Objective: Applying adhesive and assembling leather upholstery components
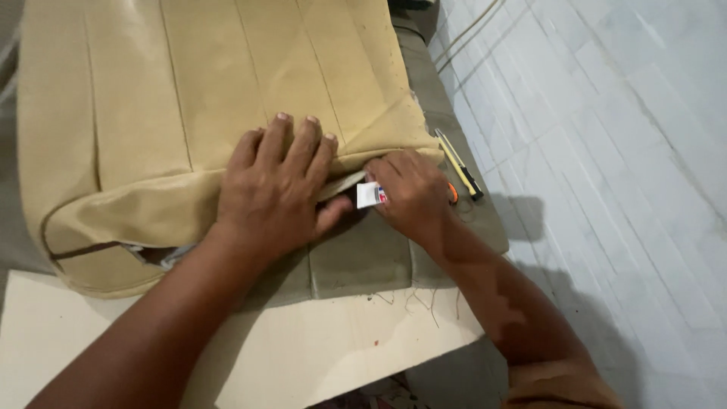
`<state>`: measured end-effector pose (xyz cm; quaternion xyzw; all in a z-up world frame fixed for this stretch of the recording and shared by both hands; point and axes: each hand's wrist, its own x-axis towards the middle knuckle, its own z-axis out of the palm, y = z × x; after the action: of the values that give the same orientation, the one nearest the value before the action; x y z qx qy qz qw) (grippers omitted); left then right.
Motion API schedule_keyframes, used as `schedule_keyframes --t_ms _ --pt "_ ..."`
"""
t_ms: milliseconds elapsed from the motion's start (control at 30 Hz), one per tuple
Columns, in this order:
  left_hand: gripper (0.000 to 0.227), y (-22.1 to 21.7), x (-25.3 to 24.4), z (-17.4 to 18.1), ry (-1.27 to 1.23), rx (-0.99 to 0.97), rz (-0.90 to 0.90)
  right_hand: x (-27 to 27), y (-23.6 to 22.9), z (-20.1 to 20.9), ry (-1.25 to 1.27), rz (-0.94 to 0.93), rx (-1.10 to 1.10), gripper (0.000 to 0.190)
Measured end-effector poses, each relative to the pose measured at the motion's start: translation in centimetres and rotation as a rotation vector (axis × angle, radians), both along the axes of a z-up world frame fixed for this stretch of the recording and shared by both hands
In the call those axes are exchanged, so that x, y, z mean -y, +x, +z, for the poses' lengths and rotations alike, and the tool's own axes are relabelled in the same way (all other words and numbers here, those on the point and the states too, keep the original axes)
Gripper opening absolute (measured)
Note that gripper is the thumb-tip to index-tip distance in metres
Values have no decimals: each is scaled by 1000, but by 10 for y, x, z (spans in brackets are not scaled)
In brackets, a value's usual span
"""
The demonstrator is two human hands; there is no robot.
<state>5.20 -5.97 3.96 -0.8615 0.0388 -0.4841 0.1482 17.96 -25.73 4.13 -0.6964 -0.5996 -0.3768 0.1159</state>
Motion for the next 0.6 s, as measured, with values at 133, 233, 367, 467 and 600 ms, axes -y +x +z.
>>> schedule_keyframes --t_ms 133,233,367,467,600 --pt "12 1 2 13 -1 92 -19 -13 6 -4 129 -32 58 15" --pt "9 3 1 8 -19 89 -24 5 7 12 82 69 -187 13" --pt "8 5 0 6 -30 112 -44 66 48 -6 293 196 -801 61" --pt "9 3 3 11 -40 105 -54 68 25 13 472 112 -1073 76" --pt "9 5 3 14 -29 135 -49 42 31 -13 550 230 -868 60"
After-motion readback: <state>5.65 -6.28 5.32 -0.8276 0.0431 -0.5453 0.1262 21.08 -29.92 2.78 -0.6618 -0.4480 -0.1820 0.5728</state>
